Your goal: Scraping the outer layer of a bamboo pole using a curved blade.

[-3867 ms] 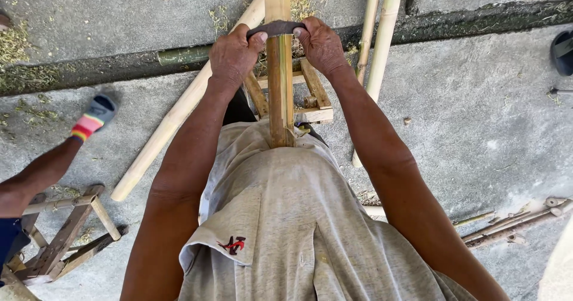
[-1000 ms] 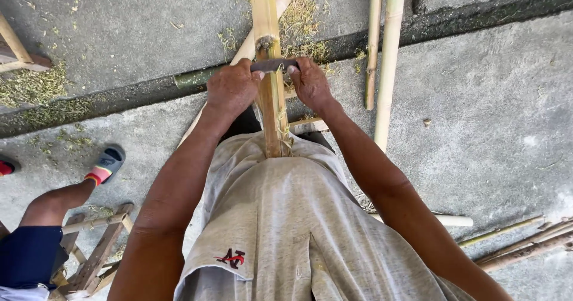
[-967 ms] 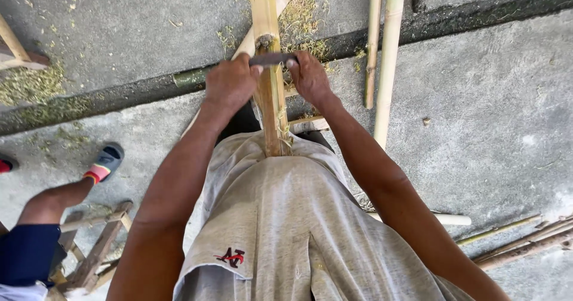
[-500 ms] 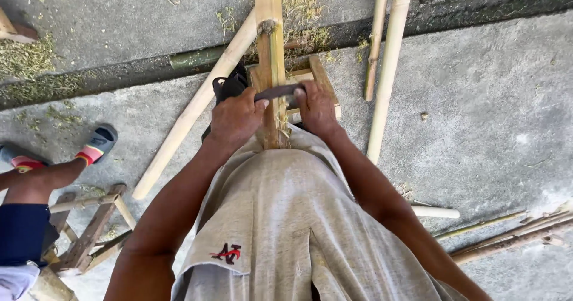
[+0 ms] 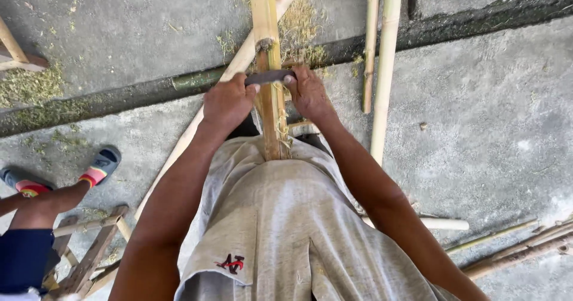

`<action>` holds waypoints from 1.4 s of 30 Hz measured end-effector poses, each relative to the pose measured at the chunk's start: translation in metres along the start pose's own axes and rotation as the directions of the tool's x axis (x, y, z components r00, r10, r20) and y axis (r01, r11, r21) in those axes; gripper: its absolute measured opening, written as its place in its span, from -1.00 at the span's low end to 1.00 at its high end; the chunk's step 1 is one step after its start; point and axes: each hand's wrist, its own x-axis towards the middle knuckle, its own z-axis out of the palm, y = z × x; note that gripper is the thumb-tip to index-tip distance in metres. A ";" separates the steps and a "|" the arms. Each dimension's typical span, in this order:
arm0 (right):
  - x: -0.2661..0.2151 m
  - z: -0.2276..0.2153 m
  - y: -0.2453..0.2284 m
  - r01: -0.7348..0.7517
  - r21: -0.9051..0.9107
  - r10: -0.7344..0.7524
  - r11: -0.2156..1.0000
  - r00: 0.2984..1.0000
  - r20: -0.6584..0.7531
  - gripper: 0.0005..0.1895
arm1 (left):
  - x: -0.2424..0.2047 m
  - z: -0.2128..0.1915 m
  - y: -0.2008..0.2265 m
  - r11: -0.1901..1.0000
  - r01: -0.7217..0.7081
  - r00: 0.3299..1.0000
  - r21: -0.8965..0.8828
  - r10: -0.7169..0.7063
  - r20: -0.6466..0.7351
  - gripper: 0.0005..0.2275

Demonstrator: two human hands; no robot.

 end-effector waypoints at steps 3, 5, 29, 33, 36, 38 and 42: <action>0.036 -0.001 0.010 -0.018 -0.119 0.010 0.993 0.998 -0.068 -0.46 | 0.012 -0.017 0.013 0.972 0.229 0.950 -0.055 -0.210 0.232 -0.67; 0.047 0.003 0.017 -0.041 -0.143 0.037 0.989 0.999 -0.028 -0.48 | 0.018 -0.008 0.001 0.993 0.116 0.992 -0.037 -0.114 0.061 -0.65; 0.023 -0.010 -0.012 -0.109 -0.041 0.109 0.993 0.994 0.005 -0.50 | 0.002 -0.024 0.016 0.985 0.156 0.985 -0.080 -0.149 0.085 -0.62; 0.023 0.001 -0.010 -0.062 -0.023 0.060 0.998 0.996 -0.073 -0.50 | 0.006 -0.017 0.005 0.979 0.189 0.968 -0.071 -0.174 0.179 -0.59; 0.016 0.003 -0.004 -0.122 -0.101 0.122 0.987 0.993 -0.005 -0.50 | -0.004 -0.014 0.010 0.988 0.153 0.986 -0.028 -0.150 0.069 -0.66; 0.004 0.019 0.012 -0.047 -0.130 0.039 0.990 0.997 -0.064 -0.50 | -0.015 -0.016 0.013 0.981 0.185 0.978 -0.055 -0.179 0.107 -0.65; -0.005 0.018 0.016 0.098 -0.097 -0.110 0.990 0.986 -0.122 -0.54 | -0.019 -0.008 0.014 0.972 0.207 0.963 -0.109 -0.183 0.196 -0.63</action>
